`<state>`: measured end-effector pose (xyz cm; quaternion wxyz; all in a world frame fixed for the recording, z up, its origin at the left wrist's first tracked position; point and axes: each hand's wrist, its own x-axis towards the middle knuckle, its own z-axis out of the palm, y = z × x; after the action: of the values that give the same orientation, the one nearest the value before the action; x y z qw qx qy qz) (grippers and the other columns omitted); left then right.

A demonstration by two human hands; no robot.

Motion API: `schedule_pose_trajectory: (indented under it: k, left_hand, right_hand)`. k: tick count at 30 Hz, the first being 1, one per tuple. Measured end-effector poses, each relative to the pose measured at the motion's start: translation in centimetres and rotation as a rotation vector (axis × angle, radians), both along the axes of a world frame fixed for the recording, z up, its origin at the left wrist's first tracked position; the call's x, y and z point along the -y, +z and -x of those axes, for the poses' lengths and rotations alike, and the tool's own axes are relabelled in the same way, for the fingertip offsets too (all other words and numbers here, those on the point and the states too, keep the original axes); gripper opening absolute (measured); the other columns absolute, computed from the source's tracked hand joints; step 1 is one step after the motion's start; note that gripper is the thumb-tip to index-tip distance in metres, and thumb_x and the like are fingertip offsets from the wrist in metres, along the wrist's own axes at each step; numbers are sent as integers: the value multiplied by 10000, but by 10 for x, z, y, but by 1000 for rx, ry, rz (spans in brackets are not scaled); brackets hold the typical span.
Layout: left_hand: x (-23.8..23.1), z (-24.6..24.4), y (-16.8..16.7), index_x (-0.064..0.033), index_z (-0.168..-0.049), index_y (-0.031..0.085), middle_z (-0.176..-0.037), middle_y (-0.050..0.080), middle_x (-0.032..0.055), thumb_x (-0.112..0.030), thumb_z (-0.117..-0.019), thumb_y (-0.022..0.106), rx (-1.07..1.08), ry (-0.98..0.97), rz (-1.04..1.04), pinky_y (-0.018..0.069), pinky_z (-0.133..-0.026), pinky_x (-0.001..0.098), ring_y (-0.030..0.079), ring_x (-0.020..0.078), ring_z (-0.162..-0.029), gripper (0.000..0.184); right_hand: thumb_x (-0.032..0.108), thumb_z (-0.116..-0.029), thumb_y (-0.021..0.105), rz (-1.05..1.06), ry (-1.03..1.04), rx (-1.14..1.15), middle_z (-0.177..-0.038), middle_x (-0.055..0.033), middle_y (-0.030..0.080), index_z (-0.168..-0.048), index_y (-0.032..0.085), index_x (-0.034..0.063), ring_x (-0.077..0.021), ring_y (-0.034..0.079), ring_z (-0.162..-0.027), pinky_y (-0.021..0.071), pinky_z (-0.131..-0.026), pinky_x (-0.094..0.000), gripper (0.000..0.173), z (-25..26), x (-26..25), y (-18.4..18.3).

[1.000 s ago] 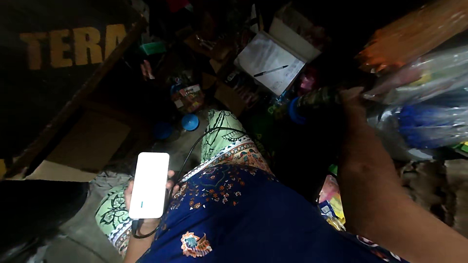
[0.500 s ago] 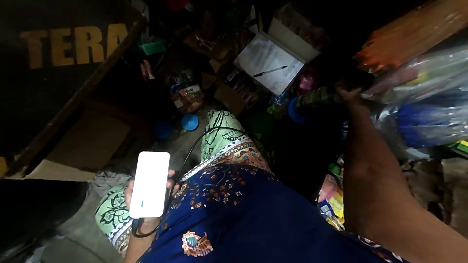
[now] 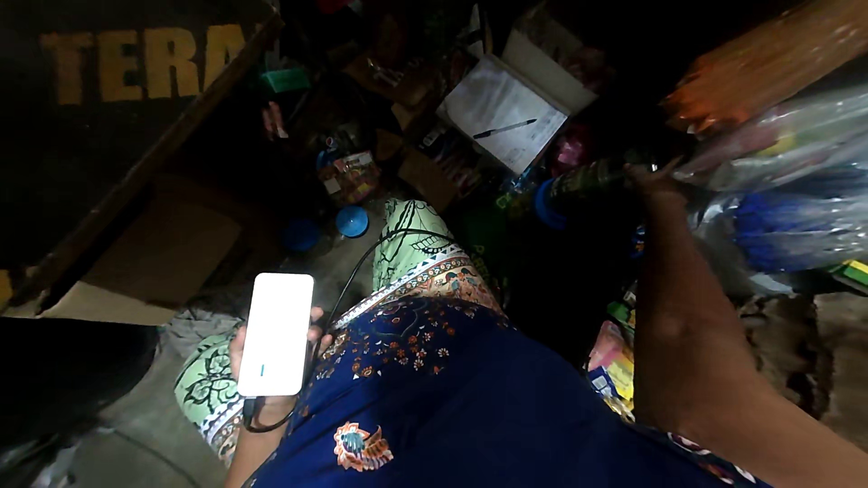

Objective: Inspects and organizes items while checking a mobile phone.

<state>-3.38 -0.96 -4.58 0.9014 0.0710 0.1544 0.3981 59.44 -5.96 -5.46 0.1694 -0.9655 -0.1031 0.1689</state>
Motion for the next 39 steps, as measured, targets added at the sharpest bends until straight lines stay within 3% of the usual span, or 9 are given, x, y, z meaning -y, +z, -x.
schedule_pose_trajectory:
  k: [4,7,12,16,19,25,32,37,39]
  left_hand:
    - [0,-1,4,3,-1287,654,-1169,682,254,-511,-833,679,-13,7,15,590,-883,491,706,384,-992,686]
    - [-1,1,3,-15,-1297,651,-1196,670,250,-510,-856,650,-4,0,31,577,-902,505,696,384,-1014,663]
    - [-2,3,-2,-12,-1307,645,-1214,662,259,-503,-851,658,46,-20,48,575,-909,506,695,387,-1024,670]
    - [0,-3,7,-31,-1263,668,-1156,694,239,-501,-853,665,1,21,42,600,-852,474,719,367,-969,624]
    - [1,-3,8,-48,-1247,678,-1137,701,224,-517,-844,659,-38,45,26,608,-823,458,724,353,-937,619]
    - [-1,3,-1,-5,-1297,646,-1192,668,252,-494,-839,676,29,4,44,589,-881,472,703,370,-997,670]
    - [0,-1,7,-24,-1249,669,-1129,696,227,-512,-833,671,-18,30,67,601,-844,477,718,357,-949,641]
    - [-2,4,-1,-7,-1322,626,-1210,659,248,-472,-847,684,72,-4,46,572,-917,519,692,387,-1028,667]
    - [-2,4,-1,-11,-1309,638,-1197,670,251,-494,-833,693,39,0,46,589,-890,490,705,378,-1005,681]
  right_hand:
    - [505,-1075,417,57,117,67,-1627,-323,239,-1616,183,1,-475,276,-1503,258,-1186,-629,776,27,3,23]
    - [164,-1102,430,222,384,170,-1634,-362,152,-1566,354,40,-600,289,-1443,338,-1058,-755,487,38,8,31]
    - [71,-1061,498,271,382,228,-1621,-379,160,-1570,315,36,-637,365,-1376,408,-977,-762,543,35,8,21]
    - [322,-1131,283,162,178,184,-1545,-372,358,-1572,285,-36,-519,363,-1444,323,-1150,-630,569,32,5,14]
    - [303,-1134,300,219,213,248,-1489,-380,429,-1586,309,53,-561,406,-1396,350,-1097,-692,517,7,9,-15]
    - [514,-1083,346,33,34,178,-1574,-331,349,-1574,283,-40,-468,365,-1463,311,-1180,-579,743,27,0,6]
    - [376,-1044,555,-156,25,109,-1533,-321,416,-1605,223,10,-476,441,-1405,357,-1145,-594,747,17,1,-11]
    - [534,-982,590,-82,17,122,-1600,-321,305,-1629,172,36,-503,340,-1460,306,-1159,-654,917,24,5,-3]
    - [513,-980,582,-62,38,216,-1567,-331,358,-1606,260,22,-506,355,-1449,297,-1170,-637,858,31,11,-4]
